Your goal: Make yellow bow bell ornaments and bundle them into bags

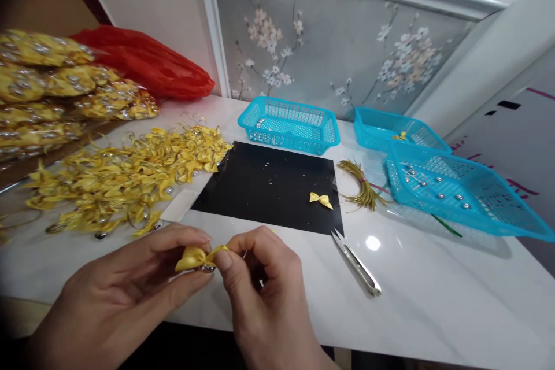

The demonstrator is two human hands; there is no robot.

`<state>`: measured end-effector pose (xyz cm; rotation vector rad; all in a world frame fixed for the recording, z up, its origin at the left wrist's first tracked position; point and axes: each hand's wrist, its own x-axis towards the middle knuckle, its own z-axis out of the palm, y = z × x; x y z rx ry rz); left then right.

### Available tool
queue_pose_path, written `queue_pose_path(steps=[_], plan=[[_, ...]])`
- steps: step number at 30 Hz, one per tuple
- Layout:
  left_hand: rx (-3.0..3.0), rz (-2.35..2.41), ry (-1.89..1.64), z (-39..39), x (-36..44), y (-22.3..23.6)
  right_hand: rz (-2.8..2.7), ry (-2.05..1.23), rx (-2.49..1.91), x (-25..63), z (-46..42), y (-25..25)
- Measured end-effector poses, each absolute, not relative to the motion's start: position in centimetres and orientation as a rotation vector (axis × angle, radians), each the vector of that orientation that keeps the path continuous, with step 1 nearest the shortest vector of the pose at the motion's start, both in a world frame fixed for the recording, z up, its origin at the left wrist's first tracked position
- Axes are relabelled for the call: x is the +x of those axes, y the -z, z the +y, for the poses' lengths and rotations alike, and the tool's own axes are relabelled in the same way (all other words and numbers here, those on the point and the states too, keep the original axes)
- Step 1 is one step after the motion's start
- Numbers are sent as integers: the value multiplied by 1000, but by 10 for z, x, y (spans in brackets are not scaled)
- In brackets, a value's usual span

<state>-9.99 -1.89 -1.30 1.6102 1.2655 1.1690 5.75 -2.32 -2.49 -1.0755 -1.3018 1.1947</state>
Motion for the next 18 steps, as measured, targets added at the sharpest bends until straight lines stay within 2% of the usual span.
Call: queue_pose_path(steps=[9, 18], plan=[[1584, 1323, -1203, -24, -102, 15, -1238, -1189, -1035, 55, -24, 24], [1420, 1260, -1178, -21, -116, 16, -1114, -1369, -1076, 55, -23, 26]])
